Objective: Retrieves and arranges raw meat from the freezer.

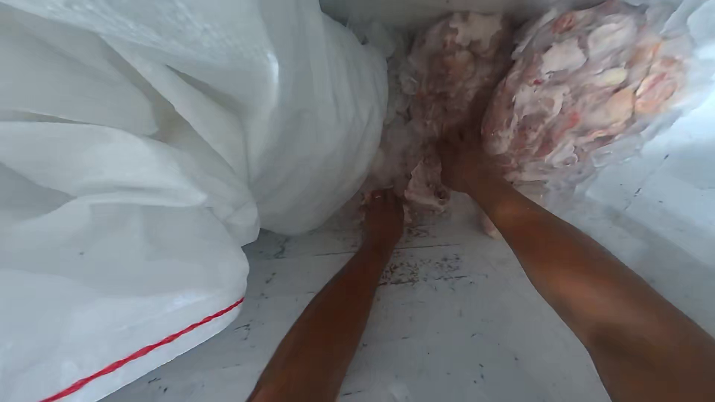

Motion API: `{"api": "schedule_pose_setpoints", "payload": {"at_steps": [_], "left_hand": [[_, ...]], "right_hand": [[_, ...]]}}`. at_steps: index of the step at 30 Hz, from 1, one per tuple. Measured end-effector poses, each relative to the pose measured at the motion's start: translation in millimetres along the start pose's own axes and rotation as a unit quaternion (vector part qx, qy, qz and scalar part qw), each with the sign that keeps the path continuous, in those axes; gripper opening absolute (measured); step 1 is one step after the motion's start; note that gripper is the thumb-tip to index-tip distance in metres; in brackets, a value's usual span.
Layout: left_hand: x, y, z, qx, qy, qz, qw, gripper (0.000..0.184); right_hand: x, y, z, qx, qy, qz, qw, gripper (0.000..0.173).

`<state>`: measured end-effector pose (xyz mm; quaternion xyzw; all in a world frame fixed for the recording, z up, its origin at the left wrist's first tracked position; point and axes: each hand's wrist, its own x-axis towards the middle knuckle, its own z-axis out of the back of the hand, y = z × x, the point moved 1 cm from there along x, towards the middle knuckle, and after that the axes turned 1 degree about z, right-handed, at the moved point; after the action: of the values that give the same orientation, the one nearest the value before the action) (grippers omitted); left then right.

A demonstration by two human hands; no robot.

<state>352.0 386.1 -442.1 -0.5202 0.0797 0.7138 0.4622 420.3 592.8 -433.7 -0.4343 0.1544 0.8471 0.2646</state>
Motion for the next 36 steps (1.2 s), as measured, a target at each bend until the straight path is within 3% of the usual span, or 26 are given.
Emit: {"api": "schedule_pose_setpoints", "payload": {"at_steps": [3,4,7,9,11,14,16,18,20,22,25,28,30,32,36], "left_hand": [[-6.6,31.9,37.9,0.004,0.119,-0.103,0.987,0.044],[-11.8,40.0,54.0,-0.006,0.158,-0.139,0.977,0.044],[-21.3,56.4,97.0,-0.112,0.247,-0.178,0.946,0.023],[-24.7,56.5,99.8,-0.21,0.234,-0.174,0.933,0.025],[-15.0,42.2,99.9,-0.268,0.189,-0.179,0.928,0.039],[12.5,9.9,84.5,-0.315,0.124,-0.169,0.926,0.046],[34.5,0.6,81.7,-0.324,0.124,-0.147,0.926,0.044],[46.0,-1.8,69.4,-0.347,0.139,-0.137,0.917,0.041],[54.8,-2.7,64.0,-0.385,0.137,-0.133,0.903,0.046],[58.2,1.3,58.1,-0.42,0.138,-0.112,0.89,0.068],[64.6,4.2,52.6,-0.435,0.151,-0.078,0.884,0.098],[57.5,1.2,61.6,-0.424,0.212,-0.076,0.877,0.079],[57.7,0.2,58.7,-0.41,0.243,-0.093,0.874,0.078],[53.8,-1.3,49.3,-0.419,0.23,-0.115,0.871,0.077],[51.6,-1.7,46.1,-0.393,0.25,-0.126,0.876,0.079]], "right_hand": [[-9.8,12.1,6.7,0.026,0.013,-0.023,0.999,0.055],[-19.3,15.9,1.3,0.039,-0.02,-0.026,0.999,0.051],[-40.8,23.6,-10.6,0.04,-0.142,-0.064,0.987,0.04],[-48.8,23.5,-12.4,0.069,-0.128,-0.132,0.981,0.045],[-44.6,18.6,-11.9,0.099,-0.104,-0.19,0.971,0.054],[-64.0,13.7,-16.3,0.115,-0.058,-0.198,0.972,0.061],[-81.7,6.9,-21.9,0.168,-0.026,-0.213,0.962,0.065],[-100.8,-0.3,-34.4,0.297,0.027,-0.256,0.919,0.063],[-106.4,-10.5,-47.8,0.444,0.002,-0.274,0.853,0.049],[-105.3,-14.6,-57.4,0.529,-0.025,-0.305,0.791,0.046],[-97.8,-16.0,-63.3,0.547,-0.056,-0.383,0.742,0.051],[-99.3,-10.0,-74.0,0.629,-0.064,-0.417,0.653,0.043],[-104.7,-2.7,-74.5,0.69,-0.036,-0.407,0.598,0.031],[-112.4,3.7,-84.1,0.74,-0.013,-0.362,0.567,0.019],[-117.1,1.0,-107.6,0.79,-0.032,-0.257,0.556,0.056]]}}
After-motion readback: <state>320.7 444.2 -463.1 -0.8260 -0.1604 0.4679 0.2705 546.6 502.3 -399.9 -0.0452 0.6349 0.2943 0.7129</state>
